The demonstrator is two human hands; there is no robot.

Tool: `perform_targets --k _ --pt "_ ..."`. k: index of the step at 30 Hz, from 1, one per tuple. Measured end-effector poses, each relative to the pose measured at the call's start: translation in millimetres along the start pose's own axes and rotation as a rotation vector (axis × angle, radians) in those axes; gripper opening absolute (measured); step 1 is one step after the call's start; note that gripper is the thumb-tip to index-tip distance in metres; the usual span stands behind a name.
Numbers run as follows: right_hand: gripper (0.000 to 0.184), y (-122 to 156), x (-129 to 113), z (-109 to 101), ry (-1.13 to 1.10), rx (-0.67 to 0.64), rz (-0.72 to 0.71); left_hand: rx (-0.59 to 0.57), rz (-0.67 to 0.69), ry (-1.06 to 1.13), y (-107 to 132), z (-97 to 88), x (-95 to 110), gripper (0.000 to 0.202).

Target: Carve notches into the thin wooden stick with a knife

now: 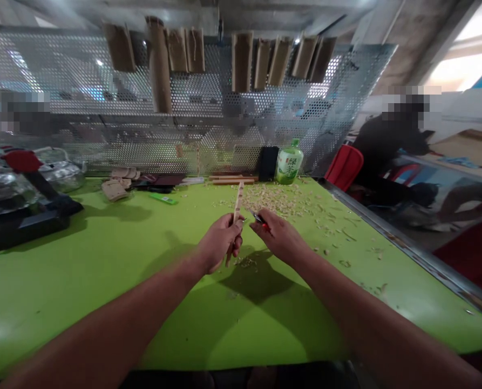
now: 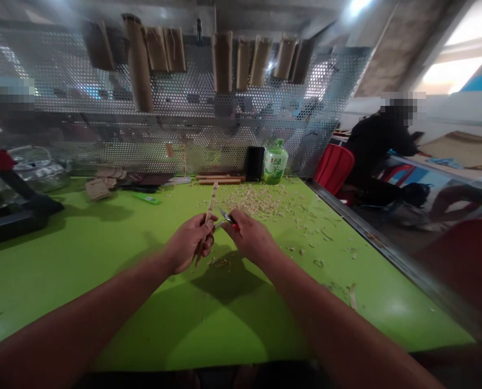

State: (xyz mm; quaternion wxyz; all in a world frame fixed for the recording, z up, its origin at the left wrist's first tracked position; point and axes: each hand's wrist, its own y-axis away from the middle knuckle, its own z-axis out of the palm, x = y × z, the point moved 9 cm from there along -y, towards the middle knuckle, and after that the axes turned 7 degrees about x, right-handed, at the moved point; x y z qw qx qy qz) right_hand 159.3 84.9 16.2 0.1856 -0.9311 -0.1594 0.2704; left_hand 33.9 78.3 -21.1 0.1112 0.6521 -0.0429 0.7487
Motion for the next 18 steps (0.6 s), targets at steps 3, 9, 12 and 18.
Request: perform_targets --k 3,9,12,18 --pt "0.034 0 -3 -1 -0.063 0.017 -0.071 -0.012 -0.005 0.035 -1 0.7 -2 0.02" --pt "0.046 -1 4 3 0.009 0.002 -0.056 -0.03 -0.033 0.01 6 4.3 0 0.019" --pt "0.052 -1 8 6 0.07 -0.013 -0.031 -0.039 -0.048 -0.022 8 5.6 0 0.019" --pt "0.056 1 9 5 0.133 -0.005 0.009 -0.035 -0.056 -0.057 9 3.7 -2 0.023"
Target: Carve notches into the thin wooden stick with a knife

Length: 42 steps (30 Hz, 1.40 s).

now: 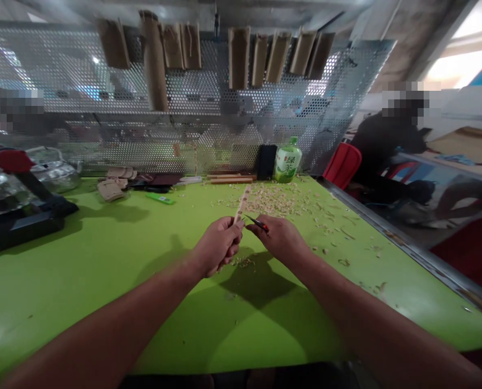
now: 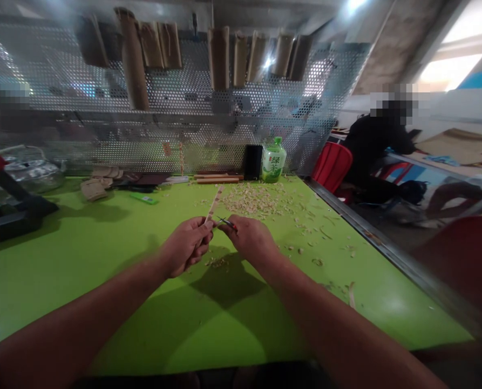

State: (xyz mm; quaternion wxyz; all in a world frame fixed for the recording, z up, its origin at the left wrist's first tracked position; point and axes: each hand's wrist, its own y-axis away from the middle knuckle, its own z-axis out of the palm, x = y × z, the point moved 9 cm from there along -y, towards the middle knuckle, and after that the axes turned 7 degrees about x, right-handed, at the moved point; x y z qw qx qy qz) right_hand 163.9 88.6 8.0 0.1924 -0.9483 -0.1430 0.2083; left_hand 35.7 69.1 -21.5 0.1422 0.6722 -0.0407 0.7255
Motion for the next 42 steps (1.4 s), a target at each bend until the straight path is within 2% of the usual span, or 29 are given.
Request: perform_targets --k 6,11,17,20,23,26,31,34,38,42 --pt "0.049 0 0 -8 0.027 0.057 0.025 0.001 -0.043 -0.041 4 -0.5 3 0.021" --pt "0.051 0 1 -5 0.033 0.038 0.0 0.006 -0.058 -0.059 8 3.5 8 0.019" --pt "0.047 1 0 -3 0.013 0.008 0.016 0.015 -0.099 -0.146 0 0.2 -6 0.021" --pt "0.04 0 2 -5 -0.024 0.013 0.051 0.028 -0.077 -0.404 -11 -8.1 -15 0.027" --pt "0.035 -2 9 -10 -0.09 0.048 0.097 0.072 0.099 -0.887 -19 -13.4 -6 0.03" --pt "0.031 -3 16 -14 -0.153 0.059 0.123 0.083 0.225 -1.066 -18 -9.5 1 0.03" --pt "0.018 7 8 -21 -0.196 -0.069 0.09 0.076 0.32 -1.129 -13 -3.0 4 0.031" --pt "0.02 22 -3 -23 -0.128 -0.183 0.063 0.064 0.296 -1.156 -15 -2.6 -1 0.038" --pt "0.022 43 3 -12 0.001 -0.285 0.105 0.038 0.285 -1.188 -20 0.6 -10 0.033" --pt "0.025 52 13 1 0.195 -0.323 0.072 0.088 0.292 -1.113 -22 -4.3 -11 0.03"
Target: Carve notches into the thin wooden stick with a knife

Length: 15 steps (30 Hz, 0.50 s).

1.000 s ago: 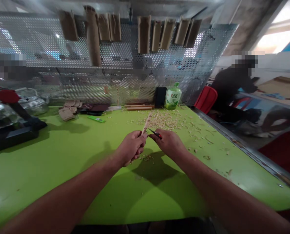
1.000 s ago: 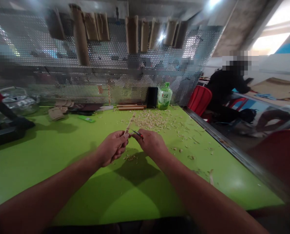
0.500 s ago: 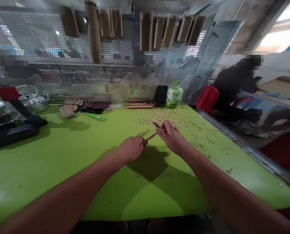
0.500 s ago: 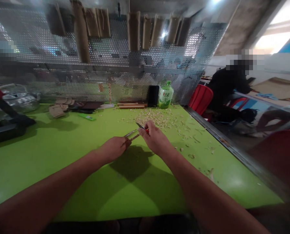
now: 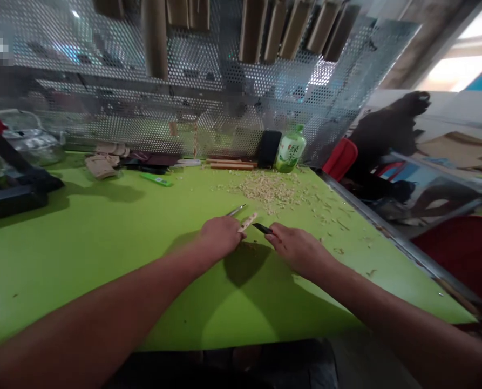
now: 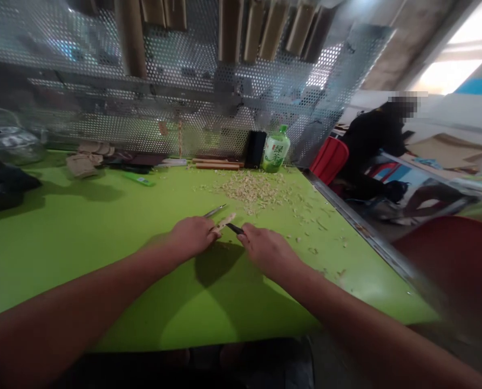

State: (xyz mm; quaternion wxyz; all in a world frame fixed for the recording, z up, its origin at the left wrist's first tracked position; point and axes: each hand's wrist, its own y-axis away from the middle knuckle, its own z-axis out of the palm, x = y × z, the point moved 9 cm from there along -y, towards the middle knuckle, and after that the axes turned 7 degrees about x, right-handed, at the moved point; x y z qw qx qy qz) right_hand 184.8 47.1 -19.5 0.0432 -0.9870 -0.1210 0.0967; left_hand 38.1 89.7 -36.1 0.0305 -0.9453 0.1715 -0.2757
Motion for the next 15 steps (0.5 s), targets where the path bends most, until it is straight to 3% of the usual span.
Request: perform_targets --k 6,15 --pt "0.03 -5 -5 4 0.117 -0.018 -0.034 0.012 -0.008 0.056 6 -13.0 0 0.033" --pt "0.033 -13 -13 7 0.181 -0.028 -0.067 -0.057 0.008 -0.039 8 -7.4 11 0.017"
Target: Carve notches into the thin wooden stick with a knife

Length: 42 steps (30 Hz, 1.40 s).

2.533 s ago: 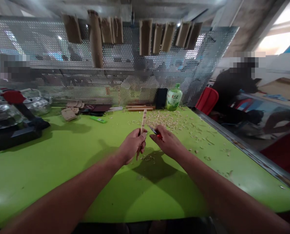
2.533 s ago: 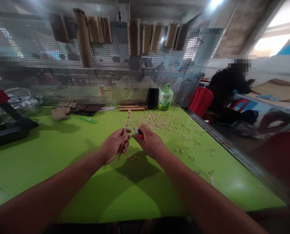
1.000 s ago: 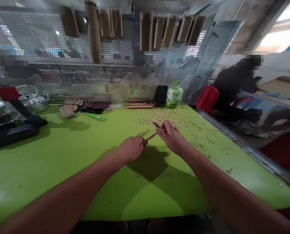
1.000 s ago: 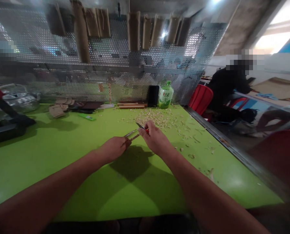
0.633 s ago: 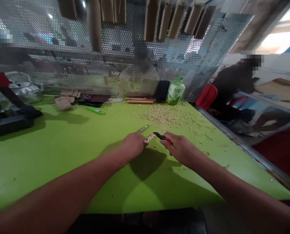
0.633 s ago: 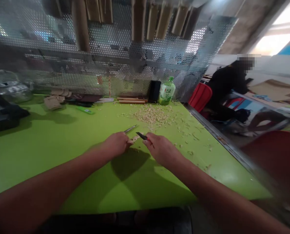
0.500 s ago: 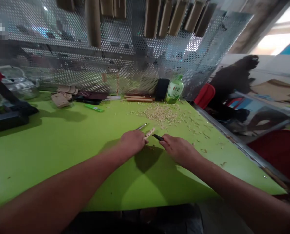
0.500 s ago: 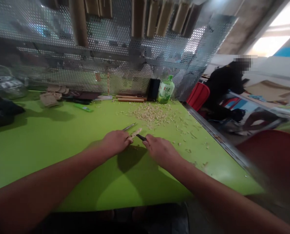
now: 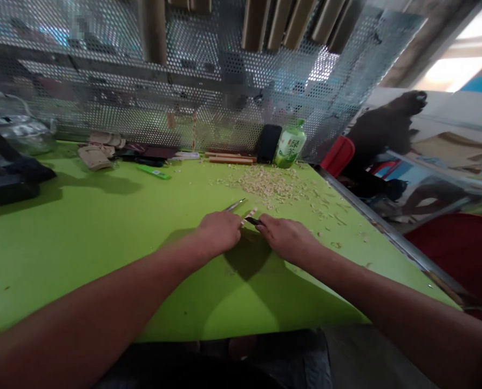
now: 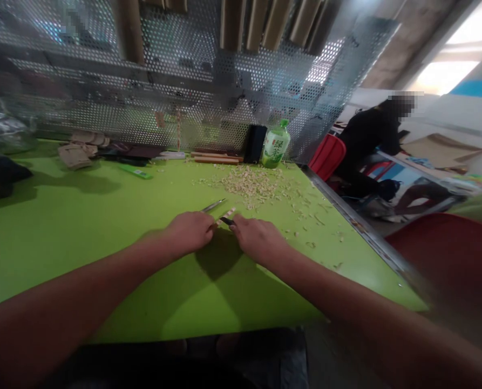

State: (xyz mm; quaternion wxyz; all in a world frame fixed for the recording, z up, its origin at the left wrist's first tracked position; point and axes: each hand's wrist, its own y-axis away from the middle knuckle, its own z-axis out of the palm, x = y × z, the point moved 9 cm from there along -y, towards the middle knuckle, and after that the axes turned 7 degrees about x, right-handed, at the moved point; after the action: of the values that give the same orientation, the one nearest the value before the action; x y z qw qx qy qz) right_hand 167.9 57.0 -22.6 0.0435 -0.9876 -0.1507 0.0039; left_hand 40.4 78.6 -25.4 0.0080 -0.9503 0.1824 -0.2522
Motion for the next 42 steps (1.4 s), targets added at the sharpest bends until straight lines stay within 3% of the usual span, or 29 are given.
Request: perform_targets --k 4,12,27,32,38,42 --pt "0.035 -2 0 2 0.024 -0.016 0.001 -0.03 0.043 -0.009 -3 4.6 0 0.017" --pt "0.033 -2 -3 1 0.036 -0.02 -0.001 0.035 0.012 0.186 -6 3.5 -3 0.023" --pt "0.035 1 -1 1 0.065 -0.019 0.01 0.036 0.018 0.148 -8 7.1 -4 0.027" --pt "0.033 0 -2 1 0.078 -0.011 0.002 0.009 0.029 0.087 -8 9.0 -2 0.023" --pt "0.033 0 -4 1 0.088 -0.053 0.006 -0.138 0.033 -0.134 -4 14.2 3 0.025" --pt "0.034 1 -4 1 0.105 -0.039 -0.002 -0.134 0.051 -0.168 -4 14.1 4 0.028"
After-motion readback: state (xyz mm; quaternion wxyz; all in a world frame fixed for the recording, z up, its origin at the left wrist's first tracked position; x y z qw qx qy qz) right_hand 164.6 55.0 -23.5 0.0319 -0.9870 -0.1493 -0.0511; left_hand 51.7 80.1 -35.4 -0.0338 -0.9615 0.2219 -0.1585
